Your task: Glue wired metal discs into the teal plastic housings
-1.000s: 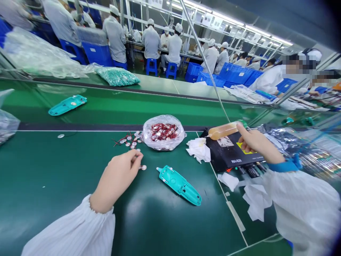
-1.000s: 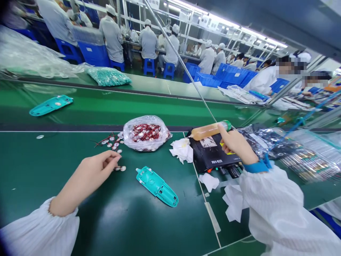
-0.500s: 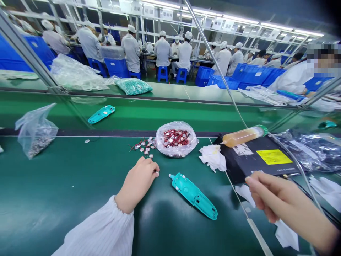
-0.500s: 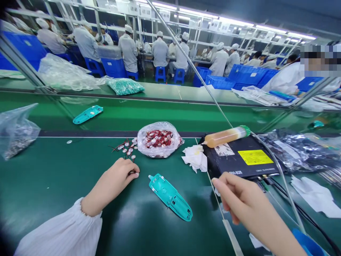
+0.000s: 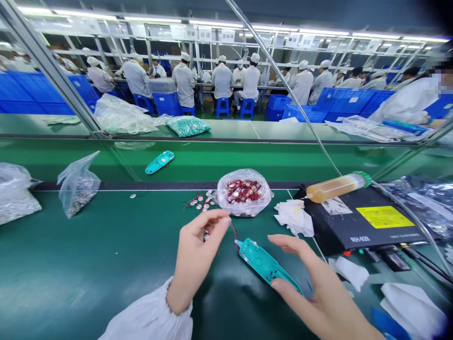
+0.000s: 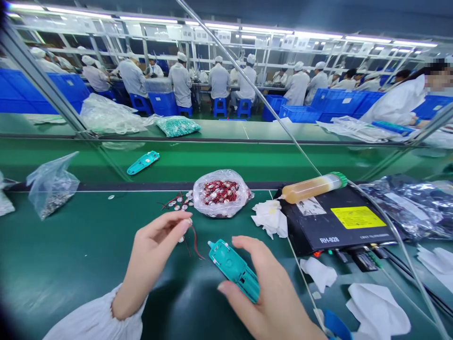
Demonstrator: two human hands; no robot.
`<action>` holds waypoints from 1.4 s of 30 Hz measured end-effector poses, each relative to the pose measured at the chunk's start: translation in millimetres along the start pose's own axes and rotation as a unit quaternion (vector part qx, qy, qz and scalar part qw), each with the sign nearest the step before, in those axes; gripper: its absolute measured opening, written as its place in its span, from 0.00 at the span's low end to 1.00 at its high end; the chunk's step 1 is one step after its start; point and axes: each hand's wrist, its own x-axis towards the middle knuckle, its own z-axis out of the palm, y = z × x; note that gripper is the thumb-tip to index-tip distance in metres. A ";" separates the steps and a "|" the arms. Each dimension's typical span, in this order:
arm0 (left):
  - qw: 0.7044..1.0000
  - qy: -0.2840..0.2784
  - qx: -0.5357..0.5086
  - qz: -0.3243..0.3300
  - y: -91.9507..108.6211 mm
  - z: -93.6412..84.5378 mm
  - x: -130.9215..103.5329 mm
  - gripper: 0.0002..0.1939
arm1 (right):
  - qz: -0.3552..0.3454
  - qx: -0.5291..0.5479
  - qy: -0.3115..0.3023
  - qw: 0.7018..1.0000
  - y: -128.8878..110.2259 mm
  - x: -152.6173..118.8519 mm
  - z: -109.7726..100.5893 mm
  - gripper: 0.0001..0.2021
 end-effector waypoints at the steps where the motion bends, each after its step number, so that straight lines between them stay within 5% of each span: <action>1: 0.999 -0.028 -0.031 -0.032 2.4 5.3 -4.2 0.05 | -0.003 0.012 0.001 1.000 -3.4 1.1 5.7 0.20; 6: 0.984 -0.135 -0.050 -0.106 7.6 25.1 -19.6 0.05 | 0.009 0.123 0.026 0.992 -11.5 6.4 20.2 0.09; 12: 0.967 -0.210 -0.037 -0.138 2.3 28.3 -22.2 0.07 | 0.009 0.075 0.021 0.997 -0.4 4.5 17.7 0.05; 18: 0.978 -0.145 0.151 0.017 -29.6 29.7 -17.1 0.09 | 0.021 -0.054 -0.050 0.997 21.3 -1.7 24.2 0.08; 21: 0.969 -0.159 0.177 0.067 -41.4 32.6 -17.3 0.09 | 0.003 -0.113 -0.035 0.993 28.4 -6.0 31.1 0.08; 42: 0.964 -0.160 0.185 0.100 -44.2 39.0 -24.0 0.09 | 0.008 -0.096 -0.046 0.994 34.5 -6.7 40.3 0.10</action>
